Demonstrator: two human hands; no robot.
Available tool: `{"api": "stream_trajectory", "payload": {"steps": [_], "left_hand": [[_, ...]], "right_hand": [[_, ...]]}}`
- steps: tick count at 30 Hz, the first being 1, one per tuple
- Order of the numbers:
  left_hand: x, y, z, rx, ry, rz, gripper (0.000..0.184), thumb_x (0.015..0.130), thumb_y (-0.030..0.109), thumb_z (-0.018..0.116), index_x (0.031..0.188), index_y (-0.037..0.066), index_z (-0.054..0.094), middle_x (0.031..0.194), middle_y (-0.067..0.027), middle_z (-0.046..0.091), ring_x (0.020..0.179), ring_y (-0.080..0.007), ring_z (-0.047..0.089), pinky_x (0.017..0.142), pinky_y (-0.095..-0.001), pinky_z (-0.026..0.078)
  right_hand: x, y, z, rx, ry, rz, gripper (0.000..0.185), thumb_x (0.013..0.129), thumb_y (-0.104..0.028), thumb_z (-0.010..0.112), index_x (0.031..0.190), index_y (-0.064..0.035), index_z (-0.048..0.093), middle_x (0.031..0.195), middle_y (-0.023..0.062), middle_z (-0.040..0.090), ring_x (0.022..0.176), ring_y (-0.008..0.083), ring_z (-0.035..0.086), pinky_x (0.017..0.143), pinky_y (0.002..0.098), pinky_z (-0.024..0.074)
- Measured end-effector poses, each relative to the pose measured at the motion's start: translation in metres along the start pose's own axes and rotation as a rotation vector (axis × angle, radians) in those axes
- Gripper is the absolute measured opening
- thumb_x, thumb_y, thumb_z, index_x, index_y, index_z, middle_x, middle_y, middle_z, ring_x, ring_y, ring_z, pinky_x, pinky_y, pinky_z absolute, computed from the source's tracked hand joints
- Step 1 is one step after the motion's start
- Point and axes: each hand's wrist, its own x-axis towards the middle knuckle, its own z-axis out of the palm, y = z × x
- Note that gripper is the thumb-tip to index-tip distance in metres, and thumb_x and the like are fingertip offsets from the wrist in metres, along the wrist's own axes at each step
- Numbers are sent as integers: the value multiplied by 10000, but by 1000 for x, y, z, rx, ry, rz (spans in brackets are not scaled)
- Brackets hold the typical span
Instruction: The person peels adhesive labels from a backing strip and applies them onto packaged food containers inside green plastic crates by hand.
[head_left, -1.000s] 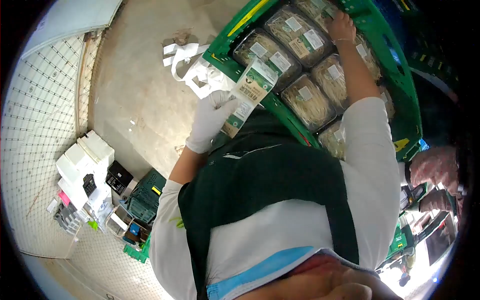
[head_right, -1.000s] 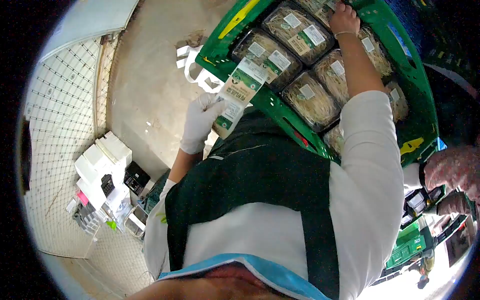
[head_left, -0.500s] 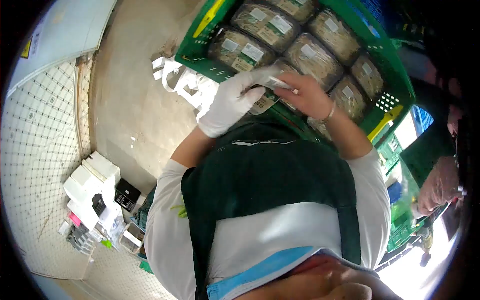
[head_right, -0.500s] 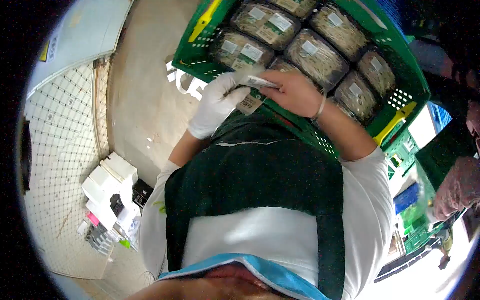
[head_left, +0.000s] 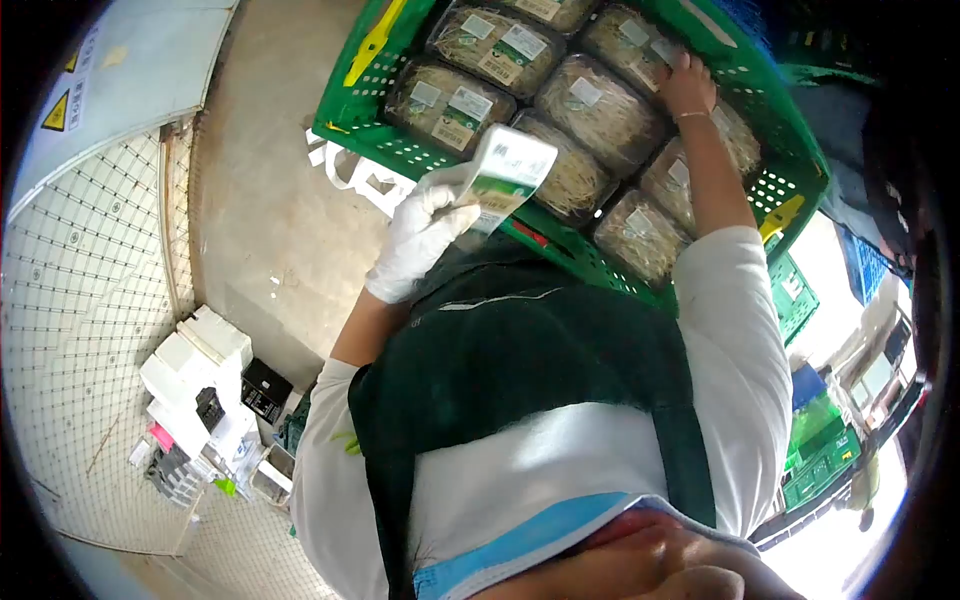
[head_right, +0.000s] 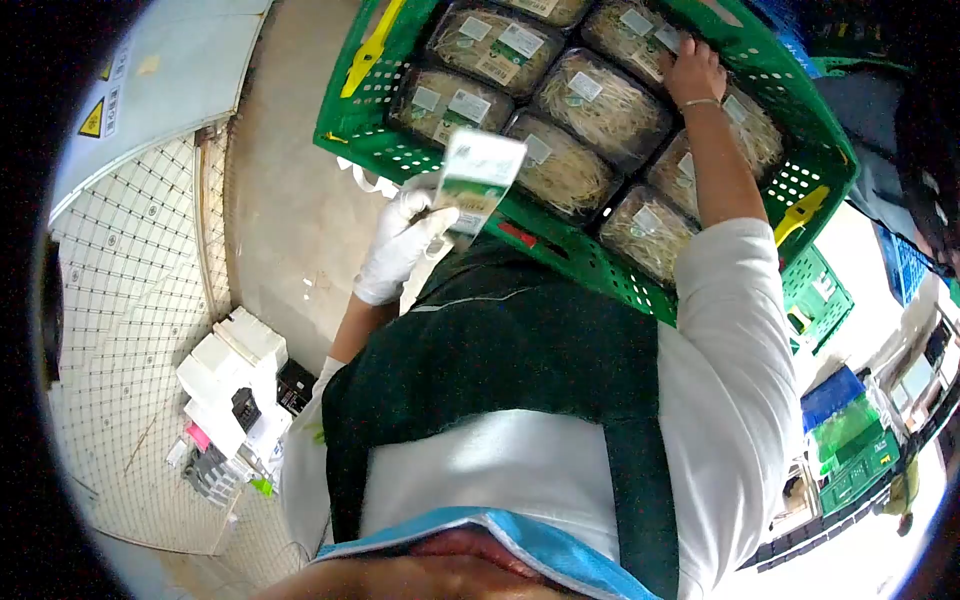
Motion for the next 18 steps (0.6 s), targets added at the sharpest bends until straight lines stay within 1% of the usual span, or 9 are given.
{"api": "stream_trajectory", "payload": {"steps": [3,4,7,9,11,13,15,17,18], "left_hand": [[-10,5,-3,-288,20,-144,223,768,13,532,991,-1,533,911,-43,553,807,-99,517,736,-231,418],[-11,11,-3,-378,31,-163,230,768,10,532,997,-9,529,932,-55,559,832,-104,524,746,-234,422],[-10,16,-10,-517,24,-178,251,775,8,528,1022,-29,509,966,-82,567,868,-114,536,761,-242,434],[-9,14,-17,-621,111,-165,252,781,9,524,1030,-27,502,961,-82,566,855,-118,540,766,-244,434],[-8,10,-25,-595,112,-177,242,791,10,511,1030,-22,499,971,-82,562,859,-127,541,776,-253,433],[-6,9,-26,-542,133,-48,218,800,19,501,1015,-18,504,973,-82,560,874,-131,536,785,-262,428],[-4,18,-35,-555,154,-59,225,789,2,496,1014,-13,500,974,-84,558,894,-137,531,807,-276,419],[-6,11,-44,-575,183,-19,258,770,-19,498,1028,-18,491,981,-86,554,907,-141,528,824,-279,411],[-5,11,-45,-626,190,33,281,756,-33,496,1037,-26,482,1014,-87,547,911,-145,528,830,-274,407]], "right_hand": [[-24,-2,0,-86,183,-58,663,760,-599,400,1283,-206,292,1319,119,277,1157,336,324,901,468,315],[-26,-2,0,-81,68,-34,714,731,-646,391,1309,-254,246,1357,90,221,1187,345,277,917,492,273],[-11,1,-17,-202,-105,57,694,742,-620,409,1308,-251,252,1354,78,230,1185,340,277,915,493,266],[6,-26,-27,-128,-4,-1,566,758,-531,481,1214,-203,413,1258,111,386,1139,303,362,895,457,314],[28,-71,-22,218,144,-161,516,756,-495,515,1149,-163,477,1126,119,509,1042,276,472,857,392,381],[59,-117,-11,104,222,-299,476,757,-426,515,1085,-81,505,1038,154,542,910,305,543,765,362,439],[62,-165,-62,56,-379,-152,518,871,-358,368,1282,-58,267,1352,107,224,1198,294,281,976,400,258],[66,-172,-61,-27,-417,-159,566,865,-403,366,1310,-87,215,1376,90,171,1253,271,186,1005,407,193],[60,-174,-71,114,-385,-97,589,855,-410,385,1315,-90,203,1378,90,163,1252,271,187,1007,411,187]]}}
